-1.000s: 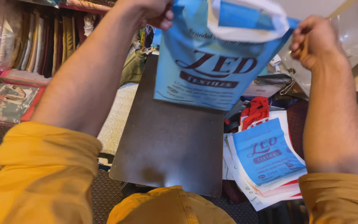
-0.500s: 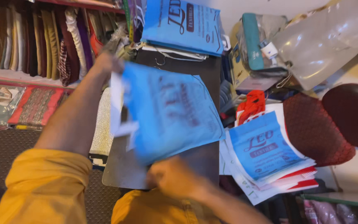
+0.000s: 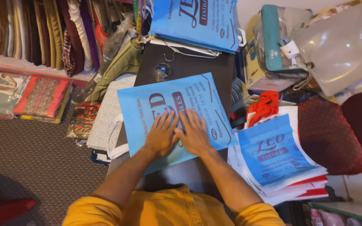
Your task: The person unfolds and refolds a yellow patterned garment before placing it inside a plastic sleeve and then into a blue shopping bag.
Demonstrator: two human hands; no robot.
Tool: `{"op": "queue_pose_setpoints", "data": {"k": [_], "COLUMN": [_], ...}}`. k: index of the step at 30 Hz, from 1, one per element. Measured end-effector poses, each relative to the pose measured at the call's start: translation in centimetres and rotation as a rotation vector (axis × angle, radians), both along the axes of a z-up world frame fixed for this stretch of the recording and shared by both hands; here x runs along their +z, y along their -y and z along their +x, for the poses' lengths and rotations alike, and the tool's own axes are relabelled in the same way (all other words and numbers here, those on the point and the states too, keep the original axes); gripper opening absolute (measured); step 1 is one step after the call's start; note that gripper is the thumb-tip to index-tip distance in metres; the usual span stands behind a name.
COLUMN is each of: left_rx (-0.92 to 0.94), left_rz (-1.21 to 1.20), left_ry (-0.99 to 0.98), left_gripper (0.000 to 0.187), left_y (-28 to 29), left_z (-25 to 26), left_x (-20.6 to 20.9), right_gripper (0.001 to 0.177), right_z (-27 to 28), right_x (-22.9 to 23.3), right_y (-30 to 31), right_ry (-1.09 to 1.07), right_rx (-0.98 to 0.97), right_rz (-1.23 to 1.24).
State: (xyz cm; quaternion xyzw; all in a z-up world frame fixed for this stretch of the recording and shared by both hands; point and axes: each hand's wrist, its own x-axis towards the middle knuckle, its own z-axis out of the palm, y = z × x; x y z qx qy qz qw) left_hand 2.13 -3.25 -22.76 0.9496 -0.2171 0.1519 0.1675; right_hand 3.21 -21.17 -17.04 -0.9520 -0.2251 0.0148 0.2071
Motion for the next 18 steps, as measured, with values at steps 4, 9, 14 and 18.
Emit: {"op": "queue_pose_setpoints", "data": {"k": [4,9,14,18], "left_rx": [0.167,0.506,0.737,0.789], "left_rz": [0.018,-0.073,-0.532,-0.487], "left_ry": [-0.255,-0.387,-0.675,-0.562], "left_gripper": [0.073,0.088,0.071,0.080], "left_y": [-2.9,-8.6,-9.3,-7.9], "left_z": [-0.2,-0.2,-0.7,-0.5], "left_x": [-0.6,1.3,2.4,-0.4], "right_gripper": [0.077,0.087,0.071,0.074], "right_z": [1.8,3.5,4.6,3.9], "right_x": [-0.9,-3.1,-8.5,-5.5], "right_y": [5.1,12.4,17.9,16.5], "right_ry": [-0.137,-0.357,-0.342,-0.436], "right_rx": [-0.148,-0.578,-0.671,-0.701], "right_rz": [-0.270,-0.029,0.092,0.143]}}
